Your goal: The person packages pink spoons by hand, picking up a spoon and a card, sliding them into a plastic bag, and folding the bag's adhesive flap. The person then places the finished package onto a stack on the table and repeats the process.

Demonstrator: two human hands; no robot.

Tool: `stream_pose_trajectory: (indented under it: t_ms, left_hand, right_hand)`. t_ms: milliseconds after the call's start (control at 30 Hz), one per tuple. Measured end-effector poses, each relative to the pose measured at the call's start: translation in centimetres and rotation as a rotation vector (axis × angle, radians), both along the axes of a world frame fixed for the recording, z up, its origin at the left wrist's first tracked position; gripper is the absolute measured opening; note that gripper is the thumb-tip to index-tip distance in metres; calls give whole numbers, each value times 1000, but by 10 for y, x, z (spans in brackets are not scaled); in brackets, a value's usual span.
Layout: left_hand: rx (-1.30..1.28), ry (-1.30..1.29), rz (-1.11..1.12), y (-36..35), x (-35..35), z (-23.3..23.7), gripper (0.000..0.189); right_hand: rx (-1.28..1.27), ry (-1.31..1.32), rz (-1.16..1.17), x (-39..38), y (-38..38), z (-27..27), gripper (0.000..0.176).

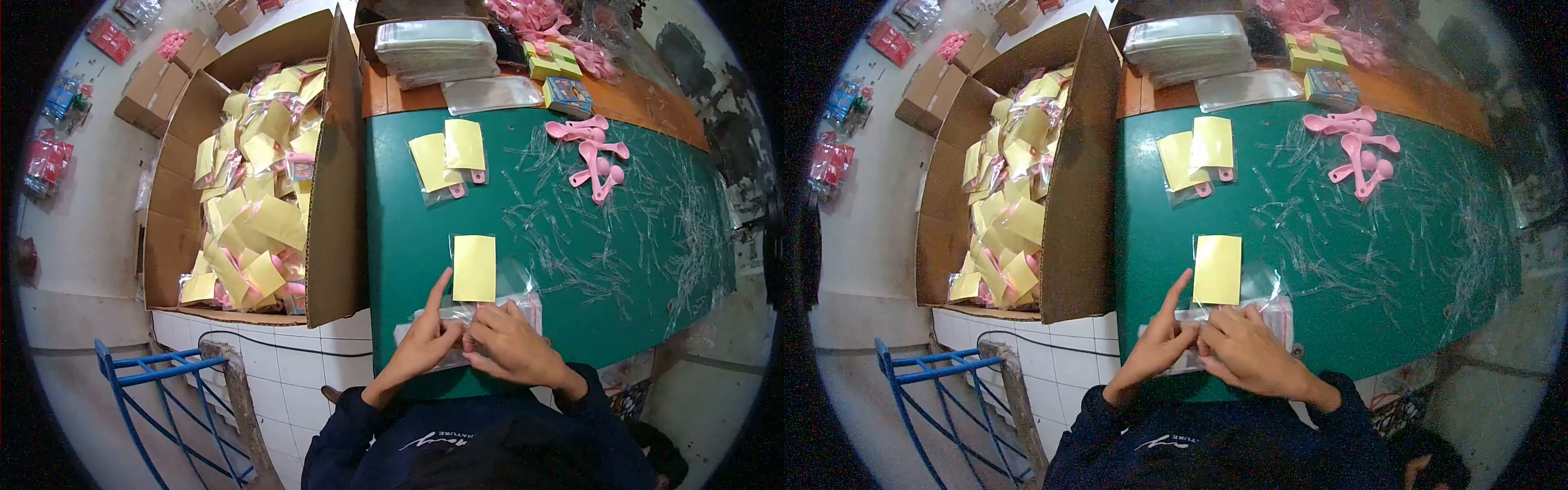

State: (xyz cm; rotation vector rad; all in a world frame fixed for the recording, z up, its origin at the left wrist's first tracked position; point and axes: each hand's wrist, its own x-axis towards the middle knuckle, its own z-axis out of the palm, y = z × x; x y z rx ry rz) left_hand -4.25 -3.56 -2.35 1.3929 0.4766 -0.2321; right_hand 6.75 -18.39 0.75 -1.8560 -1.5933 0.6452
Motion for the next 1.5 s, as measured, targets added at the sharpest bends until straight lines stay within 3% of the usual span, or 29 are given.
stream_pose_trajectory:
  t_ms: [100,233,300,333,367,400,433,600,633,667,700,767,900,967,1200,1400,1500]
  left_hand:
    - [3,-24,20,-2,2,-1,67]
    - [-13,-121,332,-10,3,-25,69]
    - [-207,-103,287,-4,2,-14,64]
    - [-284,-83,257,-2,3,-7,63]
    - [-362,-64,228,-1,3,-2,63]
    - [-320,-60,213,0,1,1,63]
    - [-279,-59,195,1,0,4,63]
    - [-314,-127,215,-4,-4,4,63]
    - [-332,-133,228,-8,-4,5,63]
    - [-343,-139,236,-12,-2,8,63]
    - [-352,-144,239,-13,-2,9,63]
    - [-186,-132,136,-11,-7,5,62]
    - [-77,-23,63,-1,-15,21,59]
    - [-200,-64,128,-1,-20,18,58]
    - [-187,-146,150,-9,-22,10,57]
    - [-251,-116,212,0,-26,13,58]
    - [-226,-121,155,-4,-24,18,58]
  right_hand:
    - [24,-38,20,-2,-5,-2,17]
    - [60,342,318,25,-16,5,14]
    - [-5,575,452,59,-34,19,13]
    - [67,528,436,90,-45,31,12]
    - [215,508,406,128,-62,30,12]
    - [307,497,144,162,-92,22,13]
    - [178,562,-319,201,-121,15,23]
    - [-131,-698,-840,157,-99,17,53]
    - [-34,-412,-737,124,-77,18,57]
    - [17,-398,-416,91,-59,15,59]
    - [80,-192,-346,57,-45,-1,58]
    - [40,-101,-219,17,-27,-14,48]
    - [180,-80,-159,11,-19,-34,36]
    - [222,-71,-114,20,-20,-30,31]
    - [261,-174,-115,6,-20,-31,28]
    - [277,112,-235,3,-22,-28,27]
    - [315,8,-197,-6,-22,-29,27]
